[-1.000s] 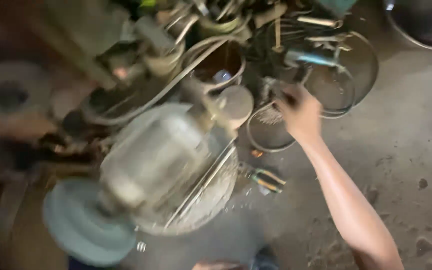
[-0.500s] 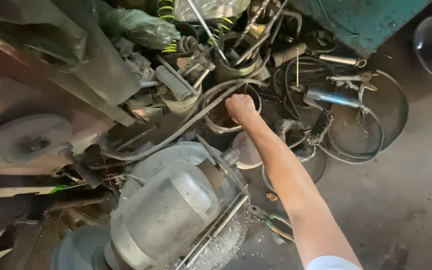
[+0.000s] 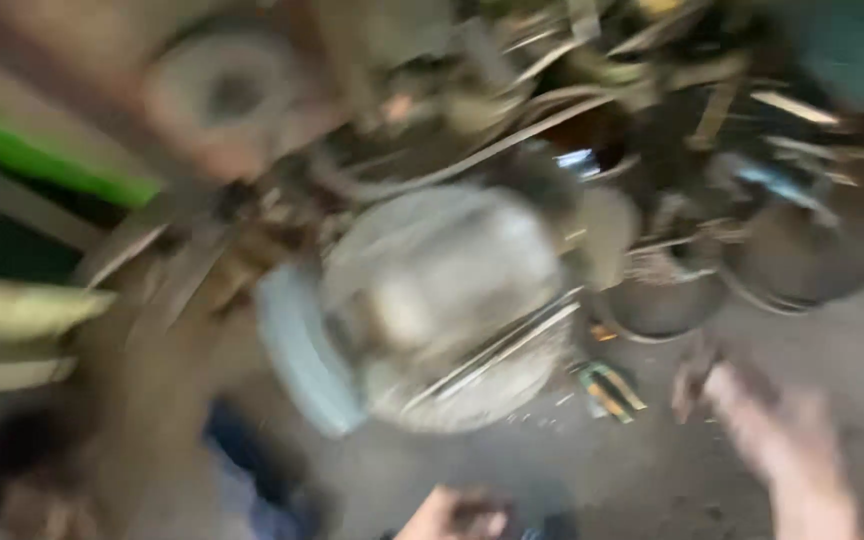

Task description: Grinding a small metal part using a bench grinder in a workshop after working on a lathe.

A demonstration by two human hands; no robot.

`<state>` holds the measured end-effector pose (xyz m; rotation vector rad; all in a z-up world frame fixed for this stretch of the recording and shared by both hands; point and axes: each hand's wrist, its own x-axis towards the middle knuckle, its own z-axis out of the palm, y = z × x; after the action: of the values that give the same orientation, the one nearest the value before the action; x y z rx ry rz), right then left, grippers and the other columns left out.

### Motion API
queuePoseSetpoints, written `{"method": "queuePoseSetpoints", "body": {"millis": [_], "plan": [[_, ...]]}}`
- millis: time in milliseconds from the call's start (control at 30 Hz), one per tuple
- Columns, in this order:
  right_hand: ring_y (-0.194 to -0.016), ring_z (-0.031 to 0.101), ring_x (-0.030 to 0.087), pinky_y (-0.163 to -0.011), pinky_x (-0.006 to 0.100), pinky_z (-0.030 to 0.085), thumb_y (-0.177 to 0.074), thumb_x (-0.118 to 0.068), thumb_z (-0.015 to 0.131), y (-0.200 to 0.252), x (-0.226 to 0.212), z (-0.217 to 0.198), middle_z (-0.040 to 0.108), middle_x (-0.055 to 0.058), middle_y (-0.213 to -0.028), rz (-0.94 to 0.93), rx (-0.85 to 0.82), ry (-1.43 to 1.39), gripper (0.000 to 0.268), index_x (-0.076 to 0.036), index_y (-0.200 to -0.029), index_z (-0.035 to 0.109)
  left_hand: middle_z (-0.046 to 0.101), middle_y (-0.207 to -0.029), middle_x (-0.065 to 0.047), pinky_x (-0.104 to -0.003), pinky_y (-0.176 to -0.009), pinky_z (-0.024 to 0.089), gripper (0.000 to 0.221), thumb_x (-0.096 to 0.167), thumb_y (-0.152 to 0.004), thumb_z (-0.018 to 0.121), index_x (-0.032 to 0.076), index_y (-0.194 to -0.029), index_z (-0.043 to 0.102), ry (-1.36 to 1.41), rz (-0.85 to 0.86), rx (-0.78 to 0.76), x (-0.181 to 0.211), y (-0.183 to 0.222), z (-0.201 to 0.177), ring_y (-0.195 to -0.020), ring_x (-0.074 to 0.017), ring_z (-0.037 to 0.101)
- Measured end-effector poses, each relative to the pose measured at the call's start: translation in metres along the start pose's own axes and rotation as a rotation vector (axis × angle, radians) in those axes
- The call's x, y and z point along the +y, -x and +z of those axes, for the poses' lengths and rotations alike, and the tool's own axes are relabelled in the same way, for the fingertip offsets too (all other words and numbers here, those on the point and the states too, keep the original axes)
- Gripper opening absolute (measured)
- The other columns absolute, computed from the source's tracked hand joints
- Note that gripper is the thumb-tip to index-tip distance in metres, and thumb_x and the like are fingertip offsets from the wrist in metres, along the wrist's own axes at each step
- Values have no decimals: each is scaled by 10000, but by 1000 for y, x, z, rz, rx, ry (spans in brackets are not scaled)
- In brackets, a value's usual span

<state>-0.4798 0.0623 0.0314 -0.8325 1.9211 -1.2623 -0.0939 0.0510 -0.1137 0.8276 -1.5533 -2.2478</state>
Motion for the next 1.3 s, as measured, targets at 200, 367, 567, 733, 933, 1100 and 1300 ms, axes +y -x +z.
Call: {"method": "queuePoseSetpoints", "body": {"millis": [200,367,567,733,933,1100,1300], "plan": [[-765,725,168,-686,306,609,-893,-25,682,94,19,190,758,117,-937,212,-489,-174,241,44,-1119,726,760,-941,-86,-282,-803,571,246,112,-1010,661,-31,-1201,718,193,7,315,48,3,-38,-851,-98,682],[-743,689,100,-647,261,577,-961,-98,634,105,8,276,749,44,-890,157,-546,-114,203,-8,-1140,670,733,-952,-56,-273,-809,576,249,86,-1025,627,-32,-1220,726,444,128,594,39,24,-70,-850,-107,675],[-744,615,44,-620,206,503,-986,-130,643,104,21,312,696,1,-881,24,-445,-13,200,-27,-1157,662,773,-986,-77,-281,-810,610,214,53,-969,674,-56,-1142,736,544,170,740,42,17,-89,-862,-122,721],[-654,558,46,-544,205,436,-993,-141,653,105,26,319,677,-1,-795,72,-378,-78,184,-19,-1129,676,768,-929,-93,-285,-762,592,169,28,-958,710,-58,-1096,756,593,180,765,37,13,-91,-806,-122,697],[-665,529,52,-564,203,425,-1008,-128,631,104,30,321,684,17,-846,94,-361,-191,208,-15,-1177,676,754,-921,-101,-307,-677,598,154,14,-961,699,-64,-1085,746,678,212,730,52,9,-90,-747,-131,672],[-670,537,57,-566,210,432,-1011,-109,635,103,35,321,680,30,-841,63,-350,-183,190,-10,-1167,678,751,-907,-120,-328,-634,615,147,13,-965,683,-73,-1071,735,735,235,704,54,7,-90,-714,-159,682],[-664,538,53,-566,207,439,-1007,-101,636,103,27,324,695,28,-834,40,-333,-138,178,-6,-1151,679,743,-883,-129,-341,-624,616,134,14,-959,700,-80,-1049,733,742,225,732,43,5,-89,-720,-165,683]]}}
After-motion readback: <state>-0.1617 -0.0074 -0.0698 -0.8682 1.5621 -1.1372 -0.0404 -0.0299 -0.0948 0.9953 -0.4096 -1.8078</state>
